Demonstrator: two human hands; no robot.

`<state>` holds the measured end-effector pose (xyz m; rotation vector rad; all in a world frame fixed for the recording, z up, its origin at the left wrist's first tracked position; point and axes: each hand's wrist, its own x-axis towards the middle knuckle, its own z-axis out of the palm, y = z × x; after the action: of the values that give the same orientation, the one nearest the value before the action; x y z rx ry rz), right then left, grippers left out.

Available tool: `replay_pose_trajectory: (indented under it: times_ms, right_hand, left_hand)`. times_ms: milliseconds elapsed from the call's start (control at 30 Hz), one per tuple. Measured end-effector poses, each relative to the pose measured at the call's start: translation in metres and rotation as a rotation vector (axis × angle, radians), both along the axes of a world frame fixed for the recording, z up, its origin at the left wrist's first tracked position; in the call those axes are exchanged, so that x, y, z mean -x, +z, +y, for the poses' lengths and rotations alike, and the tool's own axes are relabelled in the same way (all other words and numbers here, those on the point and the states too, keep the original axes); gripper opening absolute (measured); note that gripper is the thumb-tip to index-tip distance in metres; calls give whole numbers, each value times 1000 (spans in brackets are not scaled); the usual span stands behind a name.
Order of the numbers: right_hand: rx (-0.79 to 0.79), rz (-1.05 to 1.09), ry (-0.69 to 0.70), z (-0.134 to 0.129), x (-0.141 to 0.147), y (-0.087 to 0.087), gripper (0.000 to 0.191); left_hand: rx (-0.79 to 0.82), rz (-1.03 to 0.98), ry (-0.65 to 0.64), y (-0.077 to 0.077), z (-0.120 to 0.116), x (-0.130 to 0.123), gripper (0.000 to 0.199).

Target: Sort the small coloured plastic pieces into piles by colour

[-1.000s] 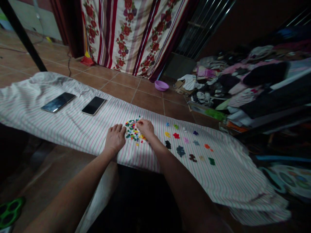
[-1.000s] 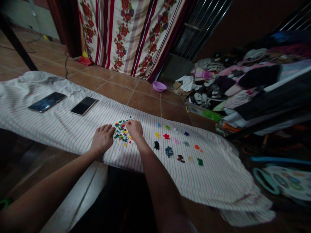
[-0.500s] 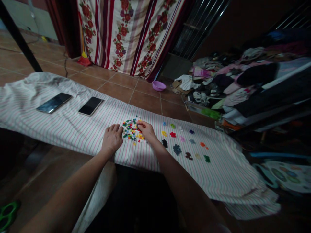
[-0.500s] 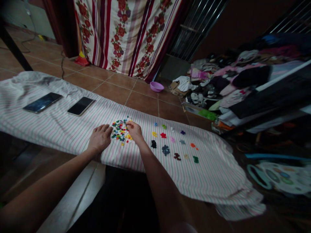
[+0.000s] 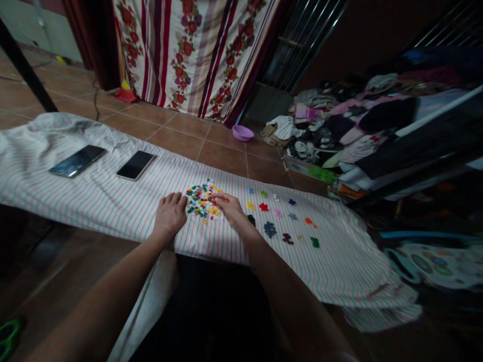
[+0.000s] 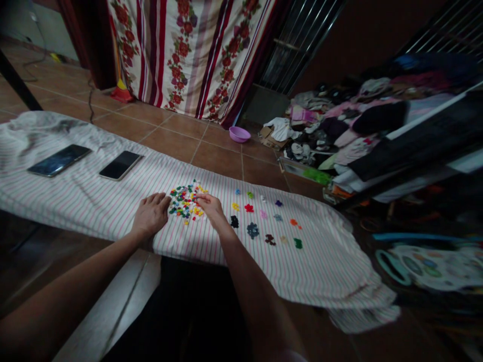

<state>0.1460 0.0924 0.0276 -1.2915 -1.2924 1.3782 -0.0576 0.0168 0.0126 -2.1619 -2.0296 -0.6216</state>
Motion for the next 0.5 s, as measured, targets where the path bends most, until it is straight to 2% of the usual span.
replay_pose_trajectory:
  times_ms: [267, 500]
  right_hand:
    - [-94, -134, -11, -10, -27, 6, 33]
    - [-181, -263, -202, -21, -97, 8, 37]
  left_hand:
    - [3, -18, -4, 5, -2, -1, 36]
    - [2, -44, -4, 1, -1, 0, 37]
